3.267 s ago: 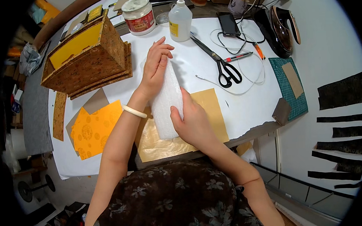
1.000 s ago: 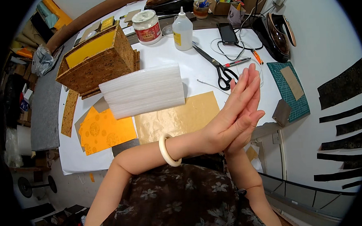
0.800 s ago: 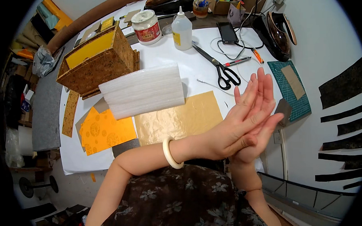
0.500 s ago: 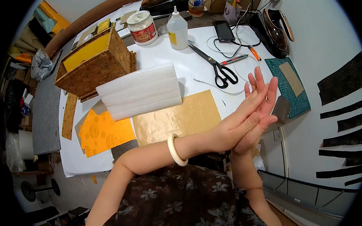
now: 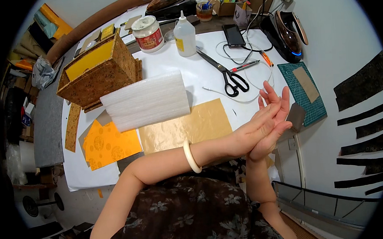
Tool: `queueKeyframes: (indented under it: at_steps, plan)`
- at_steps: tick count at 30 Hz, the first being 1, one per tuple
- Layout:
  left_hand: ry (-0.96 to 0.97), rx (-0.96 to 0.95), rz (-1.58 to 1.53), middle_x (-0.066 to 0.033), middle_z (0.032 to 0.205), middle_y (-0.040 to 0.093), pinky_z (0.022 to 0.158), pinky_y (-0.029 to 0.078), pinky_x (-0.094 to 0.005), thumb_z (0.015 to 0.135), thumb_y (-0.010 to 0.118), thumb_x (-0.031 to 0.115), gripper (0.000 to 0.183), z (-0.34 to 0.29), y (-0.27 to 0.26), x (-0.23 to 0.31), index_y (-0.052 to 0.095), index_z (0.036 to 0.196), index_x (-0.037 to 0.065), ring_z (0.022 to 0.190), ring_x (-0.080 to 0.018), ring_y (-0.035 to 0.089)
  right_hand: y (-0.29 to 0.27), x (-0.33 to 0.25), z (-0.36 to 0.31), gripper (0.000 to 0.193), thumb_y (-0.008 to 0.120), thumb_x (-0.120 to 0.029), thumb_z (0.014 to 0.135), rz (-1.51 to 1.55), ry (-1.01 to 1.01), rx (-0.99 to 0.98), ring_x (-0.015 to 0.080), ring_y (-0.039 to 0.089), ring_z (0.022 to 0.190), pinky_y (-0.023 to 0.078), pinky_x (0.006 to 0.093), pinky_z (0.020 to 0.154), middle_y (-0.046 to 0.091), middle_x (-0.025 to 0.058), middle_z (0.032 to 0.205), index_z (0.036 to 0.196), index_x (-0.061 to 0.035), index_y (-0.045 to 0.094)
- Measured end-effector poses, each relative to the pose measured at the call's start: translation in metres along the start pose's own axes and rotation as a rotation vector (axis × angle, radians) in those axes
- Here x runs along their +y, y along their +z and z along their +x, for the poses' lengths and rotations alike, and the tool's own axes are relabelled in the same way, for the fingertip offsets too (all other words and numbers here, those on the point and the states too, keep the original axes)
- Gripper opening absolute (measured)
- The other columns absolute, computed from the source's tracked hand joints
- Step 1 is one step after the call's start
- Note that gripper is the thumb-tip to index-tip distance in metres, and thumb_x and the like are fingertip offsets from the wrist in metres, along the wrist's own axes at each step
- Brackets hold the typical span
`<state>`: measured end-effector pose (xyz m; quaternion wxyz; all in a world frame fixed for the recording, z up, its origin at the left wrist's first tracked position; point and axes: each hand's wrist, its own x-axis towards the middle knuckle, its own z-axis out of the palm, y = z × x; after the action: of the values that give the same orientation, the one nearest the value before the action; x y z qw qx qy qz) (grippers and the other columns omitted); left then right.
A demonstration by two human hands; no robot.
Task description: The person applies liquid adhesive from a squeeze bottle onto a white foam sheet and then presses it onto another foam piece. They repeat this process, applying glue to the edges and pressing the sheets together to form a larger assembly.
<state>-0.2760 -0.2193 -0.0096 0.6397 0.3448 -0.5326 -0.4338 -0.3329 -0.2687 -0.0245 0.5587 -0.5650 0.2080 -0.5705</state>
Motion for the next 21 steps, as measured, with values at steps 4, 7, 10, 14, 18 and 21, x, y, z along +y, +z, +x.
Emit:
queueKeyframes:
  at_steps: [4, 7, 10, 14, 18, 21]
  plan:
    - [0.121, -0.106, 0.199, -0.0227, 0.160, 0.019, 0.121, 0.015, -0.0423, 0.107, 0.042, 0.029, 0.064, -0.006, -0.001, -0.022, 0.017, 0.157, -0.001, 0.150, -0.0361, 0.017, -0.004, -0.024, -0.004, 0.078, 0.010, -0.067, 0.101, 0.198, 0.109, -0.013, 0.0274, 0.045, 0.130, 0.028, 0.0503, 0.115, 0.043, 0.0173, 0.149, 0.155, -0.0150, 0.029]
    - [0.182, -0.109, 0.437, -0.0242, 0.159, 0.020, 0.121, 0.016, -0.0436, 0.105, 0.045, 0.024, 0.064, -0.008, 0.004, -0.021, 0.017, 0.157, 0.000, 0.148, -0.0386, 0.018, -0.007, -0.043, 0.001, 0.078, 0.010, -0.068, 0.100, 0.398, 0.244, 0.004, 0.0279, 0.045, 0.128, 0.025, 0.0508, 0.115, 0.044, 0.0187, 0.147, 0.155, -0.0150, 0.029]
    - [0.221, -0.130, 0.486, -0.0248, 0.157, 0.023, 0.120, 0.018, -0.0444, 0.104, 0.047, 0.021, 0.065, -0.011, 0.005, -0.020, 0.017, 0.158, 0.000, 0.147, -0.0399, 0.021, -0.013, -0.045, 0.000, 0.077, 0.011, -0.067, 0.100, 0.485, 0.230, -0.052, 0.0297, 0.044, 0.129, 0.026, 0.0508, 0.115, 0.042, 0.0210, 0.148, 0.156, -0.0147, 0.027]
    - [0.151, -0.168, 0.263, -0.0236, 0.154, 0.030, 0.119, 0.019, -0.0450, 0.104, 0.046, 0.019, 0.064, 0.005, 0.010, -0.016, 0.018, 0.158, 0.001, 0.145, -0.0389, 0.024, -0.004, -0.037, -0.006, 0.081, 0.009, -0.069, 0.099, 0.323, -0.012, 0.097, 0.0293, 0.045, 0.128, 0.024, 0.0492, 0.115, 0.042, 0.0229, 0.149, 0.157, -0.0139, 0.021]
    - [0.187, -0.135, 0.126, -0.0222, 0.149, 0.039, 0.116, 0.023, -0.0457, 0.102, 0.048, 0.023, 0.065, 0.013, 0.022, -0.024, 0.020, 0.158, 0.003, 0.137, -0.0391, 0.034, -0.005, -0.036, -0.007, 0.081, 0.011, -0.068, 0.098, 0.184, -0.046, 0.154, 0.0295, 0.043, 0.130, 0.023, 0.0501, 0.116, 0.039, 0.0229, 0.151, 0.158, -0.0139, 0.019]
    - [0.296, -0.105, 0.301, -0.0201, 0.141, 0.040, 0.106, 0.033, -0.0486, 0.098, 0.055, 0.030, 0.070, 0.012, 0.033, -0.027, 0.026, 0.157, 0.006, 0.123, -0.0390, 0.043, -0.011, -0.056, -0.007, 0.081, 0.013, -0.067, 0.098, 0.291, 0.021, 0.195, 0.0293, 0.042, 0.131, 0.023, 0.0504, 0.116, 0.038, 0.0214, 0.153, 0.158, -0.0142, 0.019]
